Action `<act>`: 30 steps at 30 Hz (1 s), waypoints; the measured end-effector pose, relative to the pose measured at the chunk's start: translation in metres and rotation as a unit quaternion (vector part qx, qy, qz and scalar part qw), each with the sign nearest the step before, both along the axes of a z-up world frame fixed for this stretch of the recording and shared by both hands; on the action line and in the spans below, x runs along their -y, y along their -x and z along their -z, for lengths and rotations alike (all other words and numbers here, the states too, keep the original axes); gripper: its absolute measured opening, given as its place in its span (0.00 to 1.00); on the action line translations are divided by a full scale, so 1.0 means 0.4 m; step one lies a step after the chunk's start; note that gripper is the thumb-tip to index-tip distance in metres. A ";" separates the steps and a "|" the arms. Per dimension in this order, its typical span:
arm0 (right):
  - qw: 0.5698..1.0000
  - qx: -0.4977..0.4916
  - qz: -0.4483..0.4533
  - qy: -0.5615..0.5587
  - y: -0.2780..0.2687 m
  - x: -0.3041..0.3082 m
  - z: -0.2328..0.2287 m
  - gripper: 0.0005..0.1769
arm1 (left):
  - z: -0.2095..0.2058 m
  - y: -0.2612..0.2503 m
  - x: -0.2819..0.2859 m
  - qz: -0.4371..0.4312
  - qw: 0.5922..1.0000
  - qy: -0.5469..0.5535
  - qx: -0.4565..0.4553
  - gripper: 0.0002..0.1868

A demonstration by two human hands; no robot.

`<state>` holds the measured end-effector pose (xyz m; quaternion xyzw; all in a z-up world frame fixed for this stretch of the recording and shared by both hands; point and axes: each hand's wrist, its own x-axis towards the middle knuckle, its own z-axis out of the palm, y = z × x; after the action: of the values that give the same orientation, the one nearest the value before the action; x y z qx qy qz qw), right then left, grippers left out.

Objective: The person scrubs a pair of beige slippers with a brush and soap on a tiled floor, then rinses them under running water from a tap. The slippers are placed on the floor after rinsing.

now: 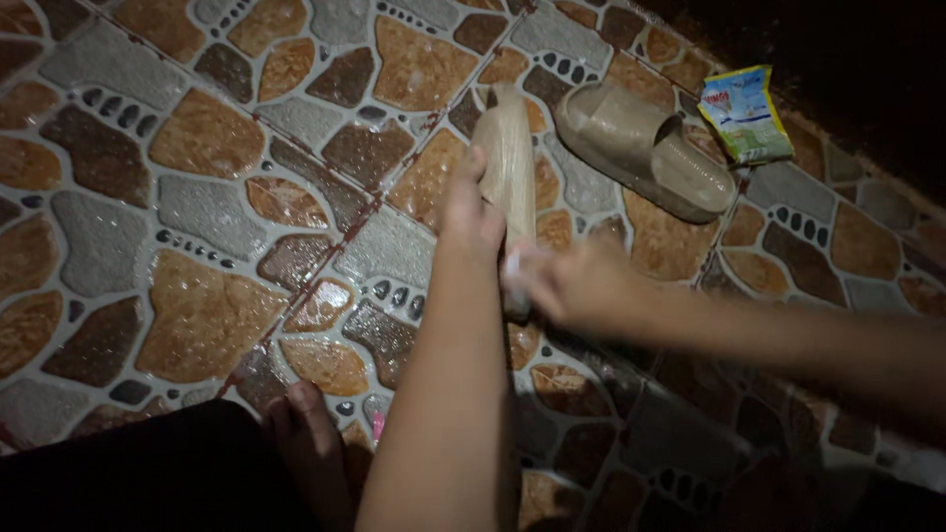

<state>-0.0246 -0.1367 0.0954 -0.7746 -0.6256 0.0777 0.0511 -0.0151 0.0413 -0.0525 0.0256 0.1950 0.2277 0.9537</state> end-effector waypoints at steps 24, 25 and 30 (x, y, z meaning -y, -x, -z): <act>0.943 0.108 0.301 -0.094 -0.384 -0.238 -0.035 0.27 | 0.134 -0.163 0.253 0.044 0.918 -0.357 -0.169 0.05; 0.955 0.073 0.274 -0.085 -0.362 -0.275 -0.020 0.27 | 0.162 -0.166 0.295 -0.013 0.828 -0.511 -0.230 0.07; 0.992 0.083 0.009 -0.091 -0.175 -0.378 0.030 0.18 | 0.192 -0.244 0.409 0.025 0.874 -0.455 -0.170 0.08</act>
<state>0.0455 0.0145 0.0833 -0.7764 -0.6248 -0.0446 0.0702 0.0826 -0.1221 -0.1293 0.4998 0.2280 0.2594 0.7943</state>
